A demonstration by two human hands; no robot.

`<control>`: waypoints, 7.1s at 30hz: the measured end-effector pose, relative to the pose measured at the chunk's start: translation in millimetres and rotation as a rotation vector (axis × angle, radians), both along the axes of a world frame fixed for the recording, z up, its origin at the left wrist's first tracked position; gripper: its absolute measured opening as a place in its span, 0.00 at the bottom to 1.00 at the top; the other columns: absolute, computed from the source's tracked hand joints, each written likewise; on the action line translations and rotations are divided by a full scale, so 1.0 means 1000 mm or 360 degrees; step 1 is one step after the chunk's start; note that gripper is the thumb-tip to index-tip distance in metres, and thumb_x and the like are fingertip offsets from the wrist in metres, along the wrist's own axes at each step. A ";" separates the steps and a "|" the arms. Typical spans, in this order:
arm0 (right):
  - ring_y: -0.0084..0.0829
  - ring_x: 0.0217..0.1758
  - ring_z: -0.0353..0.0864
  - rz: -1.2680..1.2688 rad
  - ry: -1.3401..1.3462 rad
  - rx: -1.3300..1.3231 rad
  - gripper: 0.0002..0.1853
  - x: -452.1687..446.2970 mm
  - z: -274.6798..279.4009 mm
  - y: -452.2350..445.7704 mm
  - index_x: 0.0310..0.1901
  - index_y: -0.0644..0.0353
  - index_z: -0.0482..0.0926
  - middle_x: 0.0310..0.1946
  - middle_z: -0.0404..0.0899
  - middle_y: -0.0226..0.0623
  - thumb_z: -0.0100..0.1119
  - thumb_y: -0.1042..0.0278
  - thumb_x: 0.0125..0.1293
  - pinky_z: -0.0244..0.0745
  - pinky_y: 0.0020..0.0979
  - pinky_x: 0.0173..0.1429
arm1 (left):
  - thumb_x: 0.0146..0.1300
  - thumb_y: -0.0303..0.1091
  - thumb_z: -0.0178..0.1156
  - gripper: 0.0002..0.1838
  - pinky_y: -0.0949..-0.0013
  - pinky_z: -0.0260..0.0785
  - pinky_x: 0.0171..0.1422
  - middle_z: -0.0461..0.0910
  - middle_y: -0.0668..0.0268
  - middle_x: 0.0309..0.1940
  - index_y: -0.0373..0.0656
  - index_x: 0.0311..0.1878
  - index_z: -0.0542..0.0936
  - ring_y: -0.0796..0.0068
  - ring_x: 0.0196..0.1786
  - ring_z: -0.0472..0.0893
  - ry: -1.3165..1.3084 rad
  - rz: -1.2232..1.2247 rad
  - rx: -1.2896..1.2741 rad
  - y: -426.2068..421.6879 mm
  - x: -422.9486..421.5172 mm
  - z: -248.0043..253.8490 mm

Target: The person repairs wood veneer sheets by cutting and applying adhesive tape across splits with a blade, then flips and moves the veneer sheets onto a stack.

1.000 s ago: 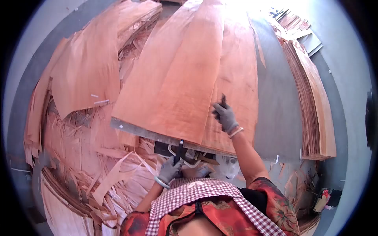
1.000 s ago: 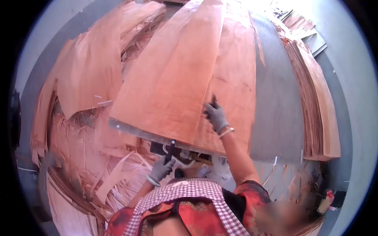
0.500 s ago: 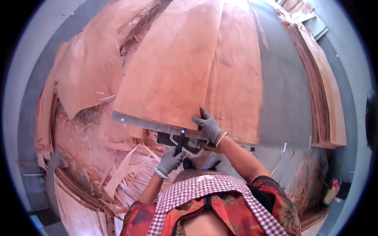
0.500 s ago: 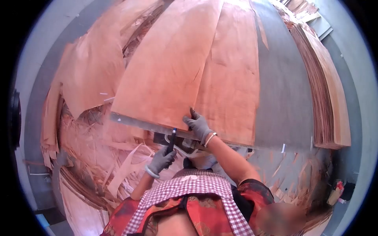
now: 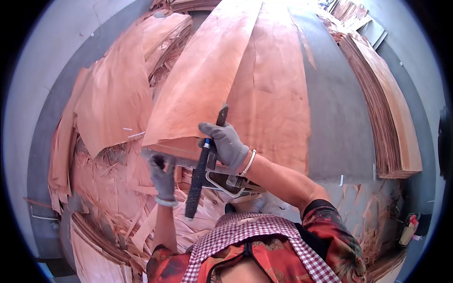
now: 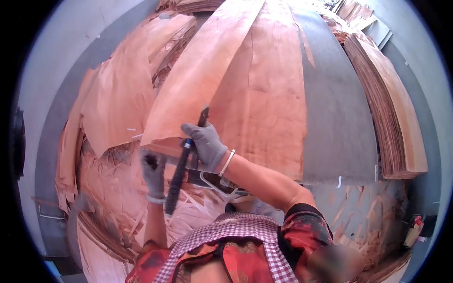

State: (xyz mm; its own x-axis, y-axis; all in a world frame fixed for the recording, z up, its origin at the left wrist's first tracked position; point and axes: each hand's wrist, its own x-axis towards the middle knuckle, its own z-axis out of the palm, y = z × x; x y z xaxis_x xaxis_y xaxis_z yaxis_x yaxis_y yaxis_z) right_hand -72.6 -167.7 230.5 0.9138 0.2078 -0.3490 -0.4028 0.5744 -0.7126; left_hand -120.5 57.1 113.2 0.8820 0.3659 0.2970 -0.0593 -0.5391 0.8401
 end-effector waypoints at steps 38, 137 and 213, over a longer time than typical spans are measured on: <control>0.20 0.24 0.74 -0.0942 -0.0060 -0.1208 0.23 -0.290 -0.156 -0.552 0.50 0.67 0.73 0.24 0.74 0.27 0.63 0.72 0.51 0.72 0.23 0.26 | 0.51 0.28 0.54 0.28 0.55 0.57 0.58 0.75 0.67 0.57 0.56 0.60 0.75 0.61 0.58 0.71 -0.0078 -0.0264 0.1925 -0.194 -0.141 -0.005; 0.22 0.35 0.74 0.0274 0.0560 -0.0703 0.32 -0.329 -0.260 -0.303 0.63 0.63 0.67 0.37 0.79 0.32 0.64 0.59 0.60 0.69 0.22 0.38 | 0.66 0.43 0.57 0.15 0.76 0.63 0.28 0.76 0.69 0.22 0.38 0.39 0.78 0.81 0.23 0.74 0.1688 -0.1139 -0.0798 -0.336 -0.165 -0.128; 0.33 0.45 0.80 0.1144 -0.0551 -0.1729 0.13 -0.136 -0.255 -0.149 0.46 0.63 0.78 0.41 0.82 0.38 0.54 0.78 0.58 0.74 0.31 0.51 | 0.56 0.32 0.50 0.09 0.53 0.70 0.40 0.80 0.52 0.31 0.41 0.30 0.80 0.51 0.38 0.80 0.0874 -0.0074 0.1441 0.043 -0.149 -0.169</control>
State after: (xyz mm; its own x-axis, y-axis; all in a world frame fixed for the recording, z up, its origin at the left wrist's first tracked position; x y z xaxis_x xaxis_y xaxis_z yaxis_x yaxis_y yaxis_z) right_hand -208.4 -316.7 -24.8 0.7941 0.4423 -0.4168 -0.0818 -0.6018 -0.7944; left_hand -269.3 99.7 -55.5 0.9854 0.1700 -0.0019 0.1699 -0.9845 0.0442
